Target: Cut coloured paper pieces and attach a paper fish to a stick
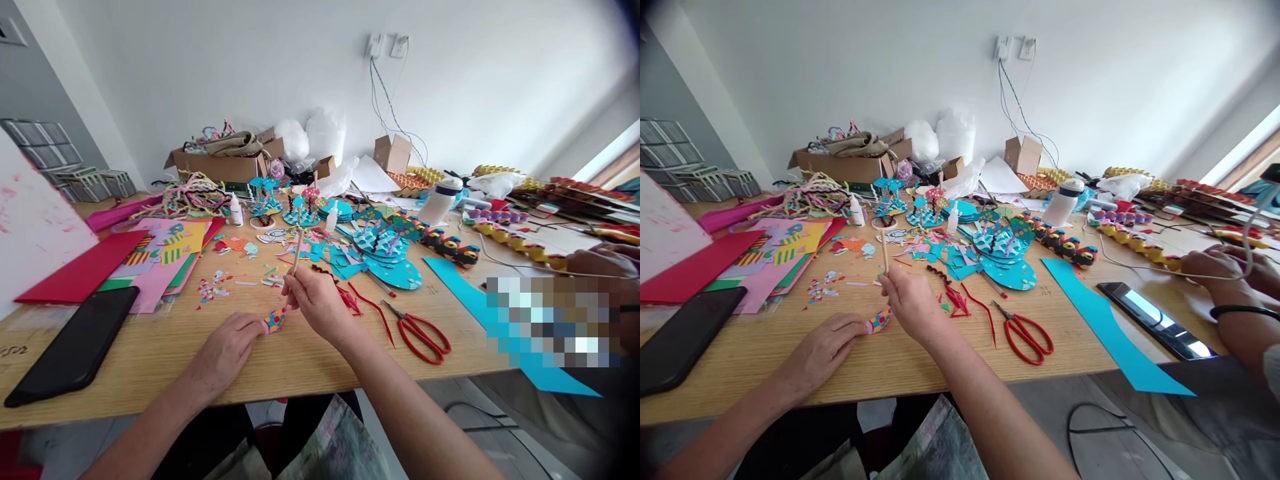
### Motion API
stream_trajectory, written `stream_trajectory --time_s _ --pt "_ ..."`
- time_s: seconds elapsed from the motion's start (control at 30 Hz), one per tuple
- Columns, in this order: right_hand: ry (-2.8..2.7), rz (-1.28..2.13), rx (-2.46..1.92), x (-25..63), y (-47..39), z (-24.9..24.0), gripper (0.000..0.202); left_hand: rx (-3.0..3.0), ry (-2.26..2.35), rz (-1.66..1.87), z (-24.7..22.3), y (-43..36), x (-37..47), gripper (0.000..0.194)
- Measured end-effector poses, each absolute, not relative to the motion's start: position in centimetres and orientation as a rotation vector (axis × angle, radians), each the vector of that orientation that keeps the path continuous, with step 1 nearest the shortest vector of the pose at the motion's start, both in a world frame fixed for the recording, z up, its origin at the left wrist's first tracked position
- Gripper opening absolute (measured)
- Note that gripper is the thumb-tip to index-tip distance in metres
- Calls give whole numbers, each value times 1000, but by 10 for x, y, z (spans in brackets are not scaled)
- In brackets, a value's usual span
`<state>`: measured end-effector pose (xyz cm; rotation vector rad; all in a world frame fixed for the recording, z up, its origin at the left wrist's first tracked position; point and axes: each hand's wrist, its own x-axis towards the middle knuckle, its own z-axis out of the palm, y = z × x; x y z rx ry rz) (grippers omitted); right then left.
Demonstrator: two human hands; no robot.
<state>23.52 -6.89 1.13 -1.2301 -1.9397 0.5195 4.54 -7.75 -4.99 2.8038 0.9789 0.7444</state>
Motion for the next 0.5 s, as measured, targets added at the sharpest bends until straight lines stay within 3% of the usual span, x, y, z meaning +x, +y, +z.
stream_trajectory --time_s 0.5 --pt "-1725 586 -1202 240 -65 9 28 2800 973 762 -45 -79 48 27"
